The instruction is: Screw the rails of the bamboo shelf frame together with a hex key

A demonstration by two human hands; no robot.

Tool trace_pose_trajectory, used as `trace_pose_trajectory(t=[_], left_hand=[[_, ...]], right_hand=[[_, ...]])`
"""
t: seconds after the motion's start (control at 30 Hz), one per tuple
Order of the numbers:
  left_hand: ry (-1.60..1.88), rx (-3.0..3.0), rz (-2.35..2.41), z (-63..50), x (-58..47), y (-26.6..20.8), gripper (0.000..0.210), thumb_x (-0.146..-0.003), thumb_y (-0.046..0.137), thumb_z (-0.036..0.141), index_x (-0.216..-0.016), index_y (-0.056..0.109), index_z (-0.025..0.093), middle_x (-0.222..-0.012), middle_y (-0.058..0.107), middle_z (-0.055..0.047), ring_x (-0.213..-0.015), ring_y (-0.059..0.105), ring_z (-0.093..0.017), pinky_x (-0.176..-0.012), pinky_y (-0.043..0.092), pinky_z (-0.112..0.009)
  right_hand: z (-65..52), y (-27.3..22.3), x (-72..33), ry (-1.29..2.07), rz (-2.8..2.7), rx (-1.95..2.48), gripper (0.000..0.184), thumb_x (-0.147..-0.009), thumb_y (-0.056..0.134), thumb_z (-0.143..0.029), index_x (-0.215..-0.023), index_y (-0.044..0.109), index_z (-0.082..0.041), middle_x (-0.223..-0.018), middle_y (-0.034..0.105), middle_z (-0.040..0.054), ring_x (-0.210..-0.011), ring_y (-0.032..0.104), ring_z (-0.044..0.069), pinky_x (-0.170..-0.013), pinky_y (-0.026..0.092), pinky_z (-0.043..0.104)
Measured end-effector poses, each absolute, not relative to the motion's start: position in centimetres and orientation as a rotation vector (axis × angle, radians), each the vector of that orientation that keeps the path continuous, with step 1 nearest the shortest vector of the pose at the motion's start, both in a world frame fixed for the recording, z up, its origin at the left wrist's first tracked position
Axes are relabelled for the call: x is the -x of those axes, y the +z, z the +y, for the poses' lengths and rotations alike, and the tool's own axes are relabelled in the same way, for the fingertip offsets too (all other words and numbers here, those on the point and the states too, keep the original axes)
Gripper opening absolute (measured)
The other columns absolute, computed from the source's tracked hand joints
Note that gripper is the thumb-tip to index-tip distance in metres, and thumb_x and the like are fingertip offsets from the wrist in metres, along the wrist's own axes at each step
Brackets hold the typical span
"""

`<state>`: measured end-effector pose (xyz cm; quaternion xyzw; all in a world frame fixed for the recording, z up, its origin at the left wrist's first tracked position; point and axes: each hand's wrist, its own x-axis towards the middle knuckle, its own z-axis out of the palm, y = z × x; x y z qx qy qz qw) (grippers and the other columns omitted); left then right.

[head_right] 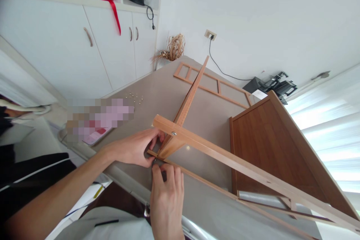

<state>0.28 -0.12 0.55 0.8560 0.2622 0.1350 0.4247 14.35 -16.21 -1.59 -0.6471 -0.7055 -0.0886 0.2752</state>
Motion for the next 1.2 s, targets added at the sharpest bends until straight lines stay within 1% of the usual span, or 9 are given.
trace_pose_trajectory(t=[0.17,0.3,0.4,0.63,0.9,1.07,1.2], left_hand=[[0.317,-2.138,0.668,0.0,-0.2,0.5,0.05,-0.067,0.067,0.023,-0.114,0.048,0.023,-0.095,0.061,0.0,-0.085,0.059,-0.019,-0.076,0.048,-0.031],[0.311,-2.129,0.661,-0.1,-0.3,0.4,0.051,-0.068,0.068,0.024,-0.114,0.048,0.024,-0.093,0.06,0.001,-0.085,0.059,-0.019,-0.075,0.047,-0.031],[0.313,-2.122,0.661,-0.1,-0.3,0.3,0.051,-0.067,0.068,0.024,-0.114,0.048,0.024,-0.095,0.061,0.001,-0.084,0.059,-0.019,-0.075,0.048,-0.03],[0.317,-2.134,0.659,0.0,-0.3,0.3,0.051,-0.067,0.068,0.023,-0.114,0.047,0.024,-0.095,0.061,0.0,-0.085,0.06,-0.019,-0.076,0.048,-0.03],[0.297,-2.142,0.667,0.0,-0.3,0.6,0.051,-0.067,0.068,0.023,-0.114,0.047,0.023,-0.091,0.061,0.001,-0.085,0.06,-0.02,-0.077,0.047,-0.031],[0.316,-2.135,0.66,0.0,-0.4,0.4,0.051,-0.066,0.067,0.022,-0.113,0.047,0.023,-0.095,0.062,0.0,-0.085,0.06,-0.02,-0.076,0.048,-0.031],[0.332,-2.133,0.65,0.0,-0.3,0.2,0.051,-0.066,0.068,0.022,-0.113,0.048,0.024,-0.092,0.062,0.001,-0.084,0.059,-0.019,-0.076,0.047,-0.03]], right_hand=[[-16.2,-1.6,-14.3,-0.255,-1.908,1.754,0.027,-0.099,0.047,-0.004,-0.107,0.068,-0.019,-0.091,0.06,0.0069,-0.082,0.052,0.021,-0.074,0.042,0.034],[-16.1,-1.2,-14.2,-0.334,-1.95,1.778,0.032,-0.099,0.042,-0.005,-0.109,0.068,-0.019,-0.093,0.06,0.0083,-0.083,0.051,0.022,-0.075,0.041,0.036],[-16.0,-0.8,-14.4,-0.372,-2.01,1.764,0.032,-0.098,0.041,-0.004,-0.106,0.068,-0.019,-0.094,0.06,0.0083,-0.084,0.051,0.023,-0.076,0.04,0.037],[-16.0,-0.6,-14.8,-0.368,-2.059,1.75,0.029,-0.1,0.042,-0.006,-0.106,0.067,-0.019,-0.096,0.062,0.0074,-0.085,0.05,0.023,-0.079,0.037,0.037],[-16.2,-0.6,-14.8,-0.355,-2.017,1.725,0.031,-0.1,0.041,-0.005,-0.11,0.067,-0.019,-0.099,0.062,0.0077,-0.089,0.052,0.023,-0.082,0.037,0.038],[-16.2,-0.6,-14.8,-0.325,-2.005,1.71,0.032,-0.101,0.04,-0.005,-0.11,0.067,-0.019,-0.099,0.063,0.0076,-0.088,0.052,0.022,-0.081,0.037,0.037],[-16.2,-0.6,-14.8,-0.325,-2.011,1.695,0.032,-0.102,0.04,-0.005,-0.112,0.067,-0.018,-0.099,0.063,0.008,-0.09,0.053,0.022,-0.082,0.037,0.038]])
